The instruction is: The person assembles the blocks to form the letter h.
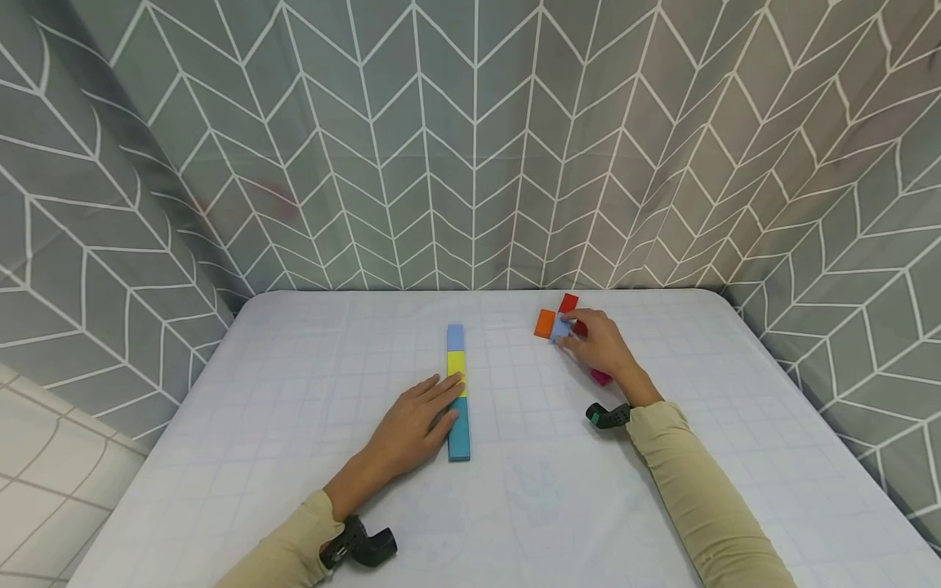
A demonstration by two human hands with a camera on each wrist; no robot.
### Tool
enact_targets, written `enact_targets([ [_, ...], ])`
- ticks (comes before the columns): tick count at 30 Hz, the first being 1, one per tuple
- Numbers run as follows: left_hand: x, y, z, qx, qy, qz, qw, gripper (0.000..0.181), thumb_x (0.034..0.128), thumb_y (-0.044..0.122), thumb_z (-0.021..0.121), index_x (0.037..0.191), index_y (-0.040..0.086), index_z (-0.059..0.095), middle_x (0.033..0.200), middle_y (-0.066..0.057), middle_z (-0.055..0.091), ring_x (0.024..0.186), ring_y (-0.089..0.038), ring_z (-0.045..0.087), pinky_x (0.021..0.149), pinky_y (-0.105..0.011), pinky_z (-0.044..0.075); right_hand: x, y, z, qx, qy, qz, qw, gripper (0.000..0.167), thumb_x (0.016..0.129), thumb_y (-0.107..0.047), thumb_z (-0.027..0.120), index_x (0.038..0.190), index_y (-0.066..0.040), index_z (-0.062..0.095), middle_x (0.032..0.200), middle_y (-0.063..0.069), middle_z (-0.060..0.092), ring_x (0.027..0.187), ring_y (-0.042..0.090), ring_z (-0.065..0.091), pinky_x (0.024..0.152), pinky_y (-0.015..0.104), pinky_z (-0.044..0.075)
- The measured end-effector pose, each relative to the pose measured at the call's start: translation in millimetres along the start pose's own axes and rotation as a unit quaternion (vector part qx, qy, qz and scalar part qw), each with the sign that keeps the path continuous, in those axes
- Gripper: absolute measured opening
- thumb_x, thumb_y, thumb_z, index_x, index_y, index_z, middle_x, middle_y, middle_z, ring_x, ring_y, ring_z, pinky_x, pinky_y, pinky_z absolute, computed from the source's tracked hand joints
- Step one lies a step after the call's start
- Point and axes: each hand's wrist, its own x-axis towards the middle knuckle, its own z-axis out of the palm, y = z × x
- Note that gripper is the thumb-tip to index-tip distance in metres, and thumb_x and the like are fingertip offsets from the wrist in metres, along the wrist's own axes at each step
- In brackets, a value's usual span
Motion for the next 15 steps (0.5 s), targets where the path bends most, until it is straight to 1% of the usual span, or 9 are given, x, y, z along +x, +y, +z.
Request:
enact_targets([
  [5, 0.1, -0.2, -0.4, -0.005, -0.001, 0.001, 1.0000, 0.048, 0.1089, 0.027, 0.055, 0.152, 0.006, 0.053, 0.160, -0.004, 0.045, 0.146, -0.037, 0.040, 0.118, -0.052, 0.033, 1.0, -2, -1, 0.010, 0.012, -0.013, 0.9998, 0.038, 0.092, -0.007, 0.078, 0.126, 0.009, 0.068, 0.131, 0.028, 0.064, 0.125, 0.047, 0.054, 0.108, 0.061, 0.042],
  [11, 0.0, -0.3, 0.2, -0.005, -0.001, 0.002, 1.0000, 0.048, 0.1092, 0.028, 0.055, 0.152, 0.006, 0.053, 0.160, -0.004, 0.046, 0.147, -0.037, 0.039, 0.118, -0.052, 0.033, 1.1, -10, -4, 0.027, 0.010, -0.017, 0.9994, 0.039, 0.092, -0.008, 0.077, 0.126, 0.008, 0.068, 0.134, 0.027, 0.063, 0.129, 0.046, 0.051, 0.109, 0.061, 0.040],
  [15, -0.5, -0.4, 0.3, -0.006, -0.001, 0.000, 1.0000, 0.048, 0.1089, 0.028, 0.055, 0.152, 0.006, 0.053, 0.159, -0.004, 0.046, 0.147, -0.037, 0.039, 0.118, -0.052, 0.033, 4.4, -15, -6, 0.032, 0.010, -0.027, 0.9991, 0.037, 0.091, -0.005, 0.077, 0.125, 0.007, 0.069, 0.130, 0.026, 0.065, 0.124, 0.045, 0.053, 0.105, 0.060, 0.043],
])
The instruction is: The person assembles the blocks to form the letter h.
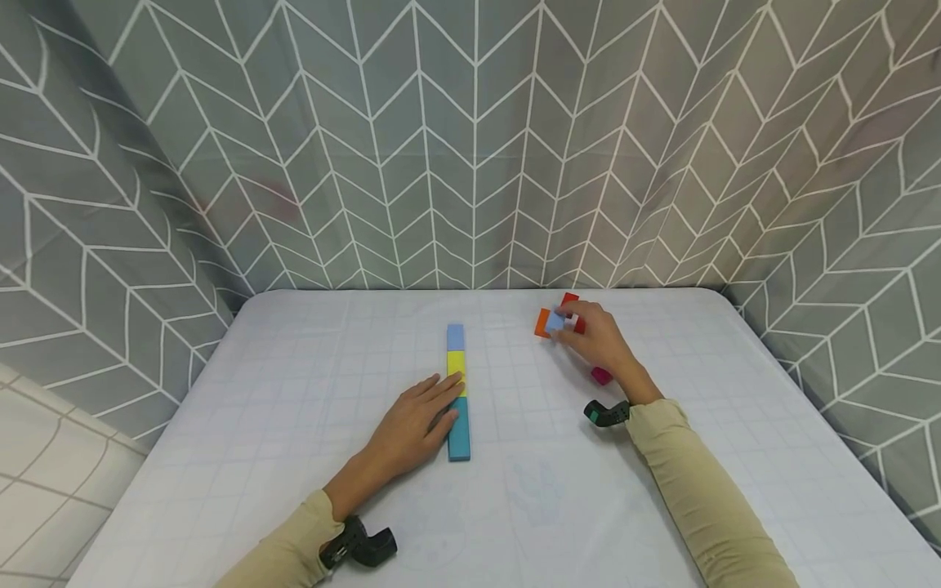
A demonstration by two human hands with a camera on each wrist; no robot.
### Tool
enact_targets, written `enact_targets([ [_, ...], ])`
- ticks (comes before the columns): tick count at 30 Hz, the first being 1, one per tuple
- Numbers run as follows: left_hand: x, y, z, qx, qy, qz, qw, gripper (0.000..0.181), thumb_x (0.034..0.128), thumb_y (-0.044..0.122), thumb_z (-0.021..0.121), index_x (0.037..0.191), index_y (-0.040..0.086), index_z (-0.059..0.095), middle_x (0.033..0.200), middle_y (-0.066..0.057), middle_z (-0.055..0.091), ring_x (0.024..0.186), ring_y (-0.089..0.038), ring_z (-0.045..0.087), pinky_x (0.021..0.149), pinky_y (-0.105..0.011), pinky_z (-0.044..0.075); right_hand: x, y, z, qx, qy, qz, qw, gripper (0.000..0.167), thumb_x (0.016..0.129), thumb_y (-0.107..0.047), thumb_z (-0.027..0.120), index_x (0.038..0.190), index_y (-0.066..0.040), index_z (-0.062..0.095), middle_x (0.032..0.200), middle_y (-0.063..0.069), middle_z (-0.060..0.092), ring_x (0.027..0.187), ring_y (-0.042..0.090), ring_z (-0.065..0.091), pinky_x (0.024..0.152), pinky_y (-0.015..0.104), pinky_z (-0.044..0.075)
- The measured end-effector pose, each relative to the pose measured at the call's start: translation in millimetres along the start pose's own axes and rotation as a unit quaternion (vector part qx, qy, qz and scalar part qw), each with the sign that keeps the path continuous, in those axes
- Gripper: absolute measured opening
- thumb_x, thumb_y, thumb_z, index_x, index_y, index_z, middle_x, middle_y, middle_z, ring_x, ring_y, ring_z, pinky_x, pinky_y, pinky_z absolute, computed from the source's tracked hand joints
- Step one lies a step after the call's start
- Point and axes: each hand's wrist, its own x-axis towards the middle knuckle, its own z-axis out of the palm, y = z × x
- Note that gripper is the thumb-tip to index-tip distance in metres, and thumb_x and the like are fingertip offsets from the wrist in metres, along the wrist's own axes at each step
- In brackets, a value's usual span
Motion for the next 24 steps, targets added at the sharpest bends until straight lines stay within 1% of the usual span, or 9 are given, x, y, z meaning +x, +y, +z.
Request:
enact_targets([
  [4, 0.6, 1.2, -1.2, -0.001, 0.000, -0.003, 1.0000, 0.048, 0.1089, 0.028, 0.055, 0.152, 0.007, 0.054, 0.160, -0.003, 0.045, 0.147, -0.037, 0.039, 0.118, -0.053, 0.033, 5.8, -5, -3, -0.006, 0.000, -0.010, 0.9999, 0.036, 0.091, -0.004, 0.076, 0.125, 0.005, 0.070, 0.131, 0.025, 0.064, 0.124, 0.044, 0.053, 0.104, 0.060, 0.043],
  [6, 0.7, 1.6, -1.6, 0.000, 0.000, -0.002, 1.0000, 0.048, 0.1090, 0.028, 0.055, 0.152, 0.006, 0.054, 0.159, -0.004, 0.046, 0.146, -0.037, 0.040, 0.118, -0.053, 0.033, 9.2, -9, -4, -0.009, -0.005, -0.011, 0.9999, 0.036, 0.092, -0.004, 0.076, 0.126, 0.004, 0.069, 0.134, 0.023, 0.063, 0.128, 0.043, 0.051, 0.107, 0.060, 0.041],
  [9, 0.4, 1.2, -1.3, 0.000, 0.002, 0.001, 1.0000, 0.047, 0.1089, 0.027, 0.056, 0.151, 0.006, 0.054, 0.159, -0.004, 0.046, 0.146, -0.038, 0.040, 0.118, -0.053, 0.033, 13.1, -16, -3, -0.010, -0.017, -0.006, 0.9998, 0.037, 0.094, -0.008, 0.076, 0.129, 0.003, 0.068, 0.139, 0.023, 0.061, 0.133, 0.043, 0.049, 0.111, 0.059, 0.038],
  [11, -0.1, 0.5, -1.1, 0.000, 0.004, 0.003, 1.0000, 0.048, 0.1086, 0.027, 0.056, 0.151, 0.005, 0.055, 0.159, -0.005, 0.047, 0.146, -0.038, 0.041, 0.118, -0.053, 0.034, 16.1, -22, -1, -0.014, -0.026, -0.001, 0.9996, 0.039, 0.095, -0.011, 0.075, 0.131, 0.002, 0.067, 0.141, 0.023, 0.059, 0.135, 0.042, 0.048, 0.112, 0.059, 0.038],
  [14, -0.6, -0.4, -0.7, 0.000, 0.005, 0.003, 1.0000, 0.048, 0.1084, 0.027, 0.056, 0.151, 0.006, 0.055, 0.158, -0.005, 0.047, 0.145, -0.038, 0.041, 0.117, -0.054, 0.034, 19.7, -30, 1, -0.019, -0.034, 0.002, 0.9992, 0.040, 0.096, -0.013, 0.074, 0.133, 0.001, 0.066, 0.142, 0.023, 0.058, 0.135, 0.041, 0.048, 0.111, 0.059, 0.040],
  [18, -1.1, -1.0, 0.0, 0.000, 0.006, 0.003, 1.0000, 0.048, 0.1086, 0.028, 0.056, 0.151, 0.006, 0.055, 0.159, -0.005, 0.047, 0.146, -0.038, 0.040, 0.118, -0.053, 0.034, 25.1, -39, 3, -0.017, -0.037, -0.006, 0.9992, 0.040, 0.096, -0.012, 0.074, 0.133, 0.001, 0.066, 0.141, 0.023, 0.059, 0.131, 0.041, 0.050, 0.107, 0.059, 0.043],
  [24, -0.5, -0.9, -0.3, 0.001, 0.005, 0.004, 1.0000, 0.048, 0.1087, 0.028, 0.056, 0.152, 0.006, 0.054, 0.159, -0.004, 0.046, 0.146, -0.037, 0.040, 0.118, -0.053, 0.034, 32.6, -48, 6, -0.014, -0.046, -0.009, 0.9988, 0.042, 0.096, -0.013, 0.075, 0.135, -0.001, 0.066, 0.143, 0.022, 0.058, 0.132, 0.041, 0.049, 0.109, 0.059, 0.042],
])
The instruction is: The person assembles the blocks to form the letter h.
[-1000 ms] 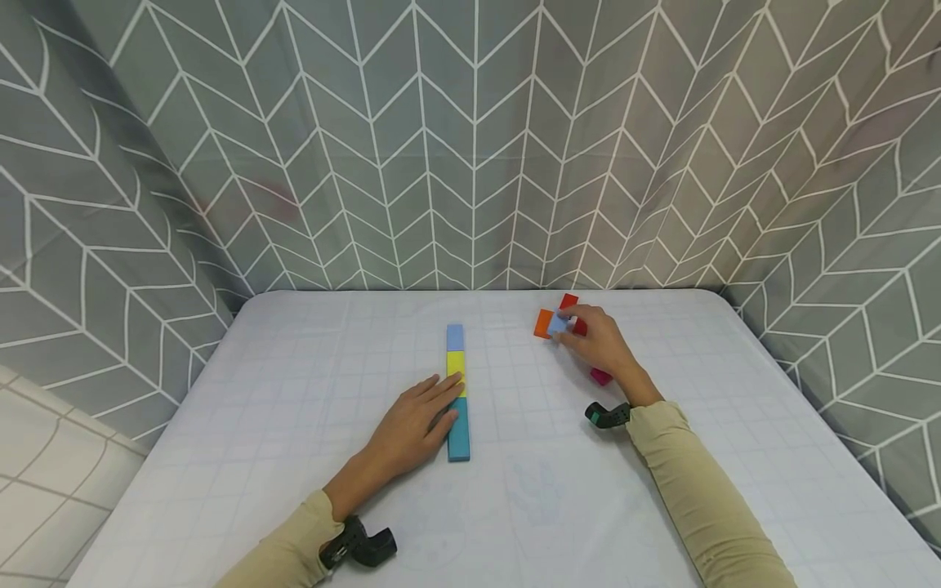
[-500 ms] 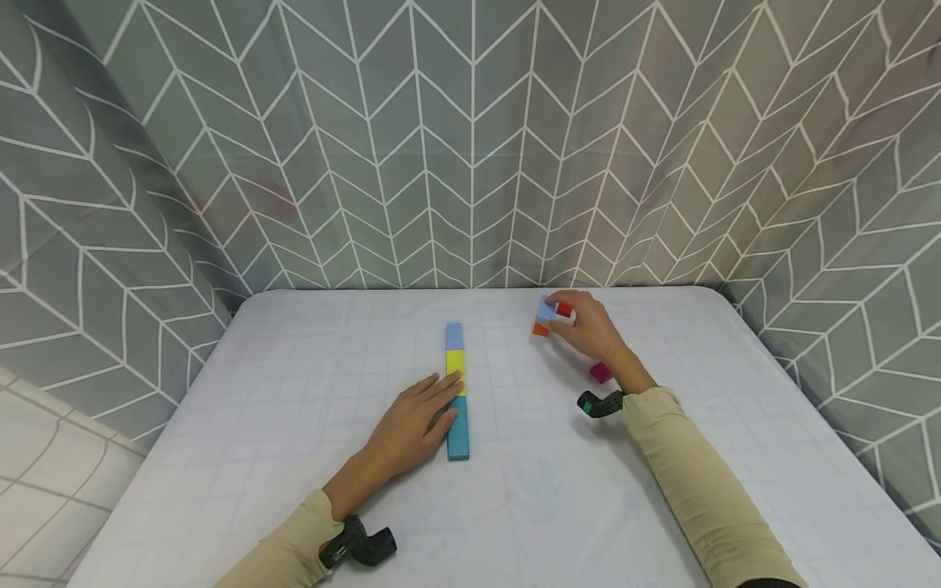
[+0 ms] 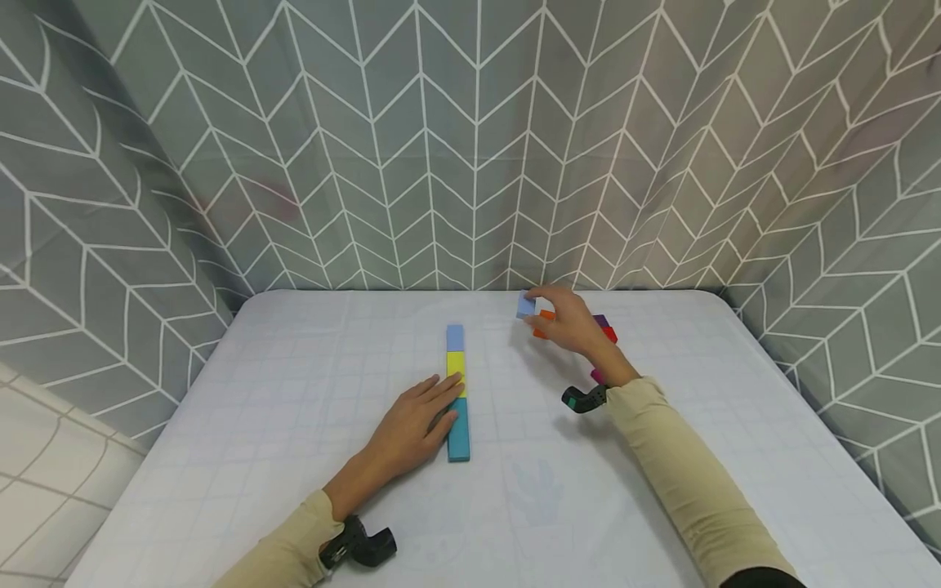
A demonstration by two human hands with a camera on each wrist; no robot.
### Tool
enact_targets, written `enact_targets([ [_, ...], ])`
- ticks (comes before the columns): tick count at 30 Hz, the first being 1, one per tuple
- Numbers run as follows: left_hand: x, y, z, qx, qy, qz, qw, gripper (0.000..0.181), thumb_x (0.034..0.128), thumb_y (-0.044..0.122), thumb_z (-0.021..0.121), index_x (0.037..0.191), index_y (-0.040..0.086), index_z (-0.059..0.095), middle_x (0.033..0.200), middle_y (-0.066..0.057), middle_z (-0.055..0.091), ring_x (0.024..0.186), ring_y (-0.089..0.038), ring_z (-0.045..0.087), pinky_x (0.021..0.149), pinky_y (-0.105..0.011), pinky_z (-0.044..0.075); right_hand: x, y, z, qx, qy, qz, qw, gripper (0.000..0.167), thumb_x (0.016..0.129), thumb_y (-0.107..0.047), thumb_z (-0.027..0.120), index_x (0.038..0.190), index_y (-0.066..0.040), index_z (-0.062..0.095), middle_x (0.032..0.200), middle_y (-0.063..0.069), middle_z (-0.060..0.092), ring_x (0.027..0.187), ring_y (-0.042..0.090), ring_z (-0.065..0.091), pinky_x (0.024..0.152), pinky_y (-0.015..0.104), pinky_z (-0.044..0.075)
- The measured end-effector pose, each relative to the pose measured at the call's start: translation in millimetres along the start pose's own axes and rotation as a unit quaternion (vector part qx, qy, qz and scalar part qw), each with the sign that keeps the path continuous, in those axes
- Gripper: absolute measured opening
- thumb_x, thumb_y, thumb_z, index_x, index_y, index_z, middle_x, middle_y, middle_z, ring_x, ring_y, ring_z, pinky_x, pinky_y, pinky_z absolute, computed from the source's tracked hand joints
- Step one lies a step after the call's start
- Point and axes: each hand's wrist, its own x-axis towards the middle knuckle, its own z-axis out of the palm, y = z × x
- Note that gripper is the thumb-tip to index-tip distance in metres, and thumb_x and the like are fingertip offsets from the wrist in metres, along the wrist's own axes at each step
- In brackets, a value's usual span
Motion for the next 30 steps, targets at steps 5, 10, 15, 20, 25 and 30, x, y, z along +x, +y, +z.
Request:
enact_targets([
  [5, 0.8, 0.7, -1.1, 0.003, -0.001, -0.001, 1.0000, 0.049, 0.1086, 0.028, 0.056, 0.152, 0.006, 0.054, 0.160, -0.004, 0.046, 0.146, -0.037, 0.040, 0.118, -0.053, 0.033, 8.6, -2, 6, 0.003, 0.004, -0.034, 0.9994, 0.041, 0.095, -0.011, 0.076, 0.133, 0.001, 0.067, 0.140, 0.022, 0.061, 0.130, 0.041, 0.051, 0.110, 0.056, 0.040],
  [10, 1.6, 1.9, -0.9, 0.007, -0.007, -0.003, 0.9999, 0.050, 0.1090, 0.028, 0.056, 0.153, 0.006, 0.052, 0.160, -0.005, 0.045, 0.147, -0.037, 0.039, 0.118, -0.053, 0.032, 15.8, -5, 11, 0.001, 0.011, -0.067, 0.9977, 0.039, 0.093, -0.008, 0.076, 0.129, 0.003, 0.068, 0.137, 0.022, 0.063, 0.129, 0.040, 0.054, 0.111, 0.054, 0.040],
  [15, 0.6, 1.8, -0.8, 0.011, -0.010, -0.006, 0.9999, 0.050, 0.1092, 0.030, 0.055, 0.153, 0.007, 0.052, 0.160, -0.004, 0.045, 0.147, -0.036, 0.039, 0.118, -0.052, 0.033, 21.4, -11, 18, -0.005, 0.000, -0.061, 0.9981, 0.040, 0.095, -0.010, 0.075, 0.132, 0.001, 0.067, 0.138, 0.020, 0.063, 0.130, 0.037, 0.053, 0.113, 0.053, 0.039],
  [20, 0.5, 1.2, 0.3, 0.017, -0.008, -0.007, 0.9998, 0.050, 0.1093, 0.031, 0.055, 0.153, 0.008, 0.052, 0.160, -0.003, 0.045, 0.147, -0.036, 0.039, 0.118, -0.052, 0.033, 25.5, -19, 23, -0.010, -0.012, -0.039, 0.9991, 0.042, 0.097, -0.013, 0.074, 0.136, -0.003, 0.065, 0.142, 0.018, 0.060, 0.133, 0.036, 0.050, 0.113, 0.054, 0.039],
  [25, 0.5, -0.1, 0.9, 0.016, -0.006, -0.005, 0.9998, 0.050, 0.1093, 0.031, 0.055, 0.154, 0.009, 0.052, 0.160, -0.003, 0.045, 0.147, -0.035, 0.039, 0.118, -0.052, 0.033, 31.3, -23, 29, -0.007, -0.008, -0.062, 0.9980, 0.042, 0.096, -0.011, 0.074, 0.135, 0.001, 0.064, 0.139, 0.019, 0.062, 0.129, 0.039, 0.053, 0.111, 0.053, 0.041],
  [30, 0.6, -0.6, 1.4, 0.011, -0.001, -0.001, 0.9999, 0.049, 0.1090, 0.030, 0.056, 0.153, 0.008, 0.053, 0.160, -0.003, 0.045, 0.146, -0.036, 0.040, 0.118, -0.053, 0.034, 36.5, -25, 37, -0.008, -0.010, -0.069, 0.9975, 0.041, 0.096, -0.010, 0.074, 0.134, 0.002, 0.064, 0.137, 0.019, 0.063, 0.129, 0.036, 0.055, 0.113, 0.050, 0.041],
])
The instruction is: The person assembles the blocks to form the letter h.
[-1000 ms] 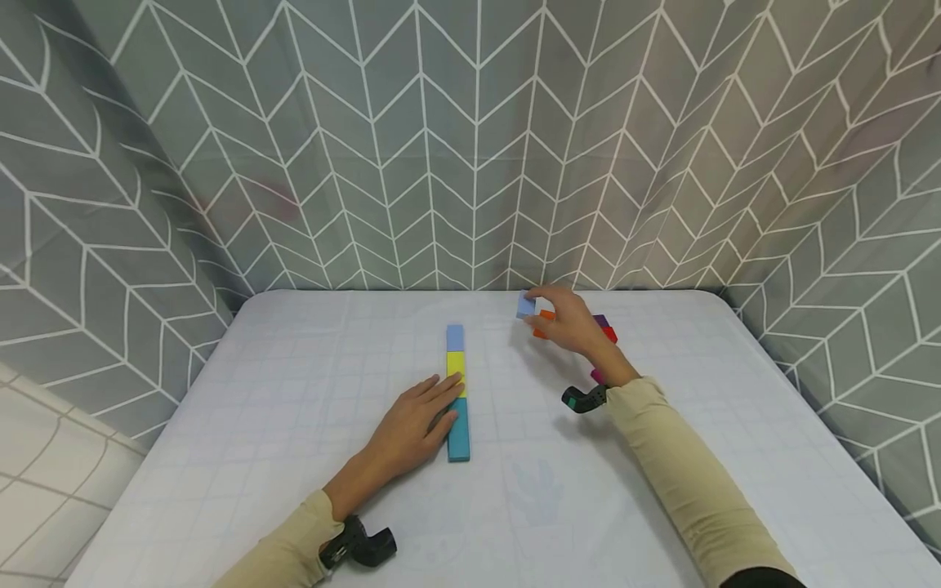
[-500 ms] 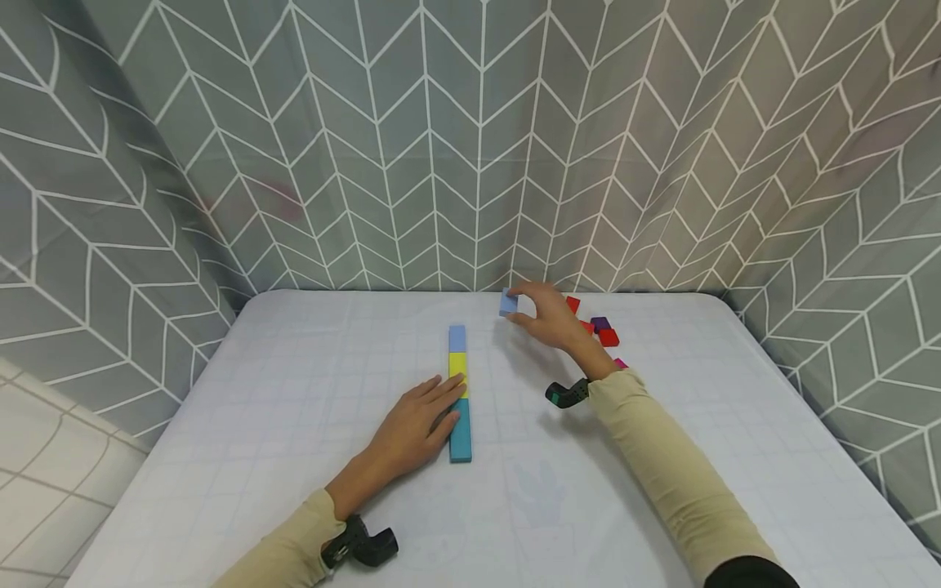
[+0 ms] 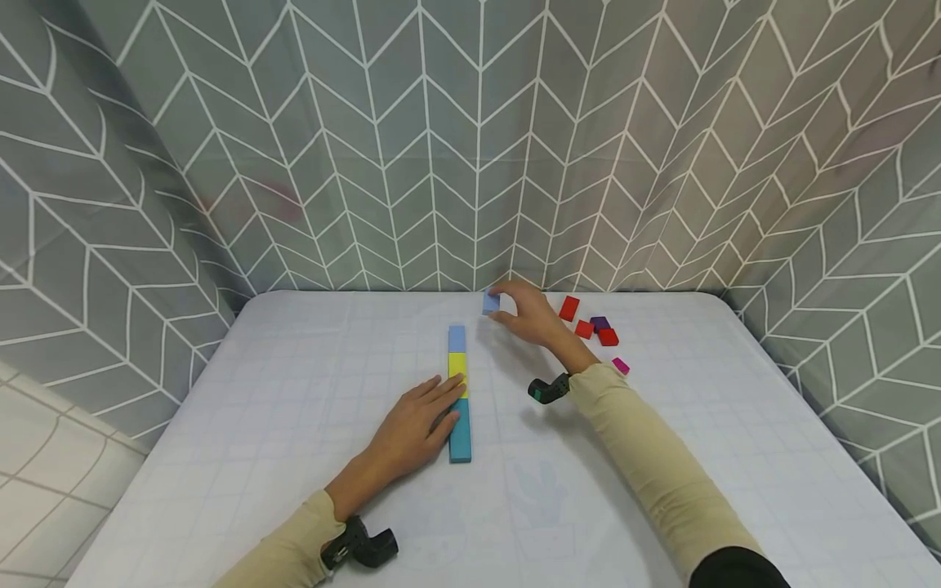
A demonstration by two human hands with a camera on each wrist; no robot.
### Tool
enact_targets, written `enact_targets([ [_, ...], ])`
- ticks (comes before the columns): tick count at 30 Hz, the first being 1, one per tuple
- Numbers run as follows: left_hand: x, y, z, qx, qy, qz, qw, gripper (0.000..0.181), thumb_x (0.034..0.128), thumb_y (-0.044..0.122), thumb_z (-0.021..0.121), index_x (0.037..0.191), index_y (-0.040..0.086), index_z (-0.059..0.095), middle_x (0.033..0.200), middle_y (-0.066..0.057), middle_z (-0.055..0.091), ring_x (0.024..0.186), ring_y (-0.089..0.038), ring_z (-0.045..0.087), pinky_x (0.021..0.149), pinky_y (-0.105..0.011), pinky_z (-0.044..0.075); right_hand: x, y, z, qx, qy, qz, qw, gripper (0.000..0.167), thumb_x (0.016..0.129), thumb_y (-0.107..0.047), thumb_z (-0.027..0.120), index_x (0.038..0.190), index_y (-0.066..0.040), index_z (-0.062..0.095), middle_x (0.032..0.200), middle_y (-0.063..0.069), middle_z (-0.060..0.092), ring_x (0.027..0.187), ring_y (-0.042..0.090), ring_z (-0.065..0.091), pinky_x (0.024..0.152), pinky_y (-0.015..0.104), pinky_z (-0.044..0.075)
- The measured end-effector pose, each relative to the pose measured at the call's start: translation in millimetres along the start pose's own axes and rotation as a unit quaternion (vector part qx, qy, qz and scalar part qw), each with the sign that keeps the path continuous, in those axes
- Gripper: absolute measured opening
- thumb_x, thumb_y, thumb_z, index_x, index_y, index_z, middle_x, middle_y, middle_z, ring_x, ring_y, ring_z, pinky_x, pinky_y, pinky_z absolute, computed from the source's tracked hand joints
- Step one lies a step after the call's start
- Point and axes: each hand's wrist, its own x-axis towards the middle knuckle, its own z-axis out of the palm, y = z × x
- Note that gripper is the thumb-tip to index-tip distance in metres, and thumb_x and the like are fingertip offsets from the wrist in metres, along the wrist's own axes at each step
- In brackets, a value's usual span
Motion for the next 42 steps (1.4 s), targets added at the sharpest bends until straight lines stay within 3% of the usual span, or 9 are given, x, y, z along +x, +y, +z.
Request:
enact_targets([
  [14, -0.4, 1.0, -1.7, -0.007, 0.000, -0.009, 0.9999, 0.049, 0.1085, 0.029, 0.057, 0.152, 0.007, 0.054, 0.159, -0.003, 0.046, 0.146, -0.037, 0.040, 0.118, -0.054, 0.033, 15.0, -13, 20, -0.020, -0.035, -0.008, 0.9992, 0.039, 0.100, -0.010, 0.071, 0.136, 0.002, 0.063, 0.140, 0.019, 0.061, 0.134, 0.036, 0.052, 0.115, 0.050, 0.038],
  [31, -2.4, -1.0, 1.0, -0.002, 0.002, -0.008, 1.0000, 0.049, 0.1084, 0.030, 0.057, 0.152, 0.008, 0.054, 0.160, -0.002, 0.046, 0.147, -0.035, 0.040, 0.117, -0.053, 0.034, 28.5, -18, 38, -0.023, -0.075, 0.035, 0.9963, 0.041, 0.102, -0.015, 0.068, 0.141, -0.003, 0.061, 0.148, 0.016, 0.056, 0.140, 0.035, 0.047, 0.112, 0.059, 0.035],
  [42, -0.5, -0.3, 2.7, 0.003, 0.004, -0.003, 1.0000, 0.049, 0.1086, 0.030, 0.057, 0.153, 0.009, 0.054, 0.160, -0.002, 0.046, 0.147, -0.035, 0.040, 0.118, -0.052, 0.034, 38.1, -13, 47, -0.034, -0.084, 0.062, 0.9940, 0.040, 0.103, -0.014, 0.067, 0.141, -0.004, 0.061, 0.147, 0.014, 0.058, 0.139, 0.034, 0.048, 0.113, 0.057, 0.035],
])
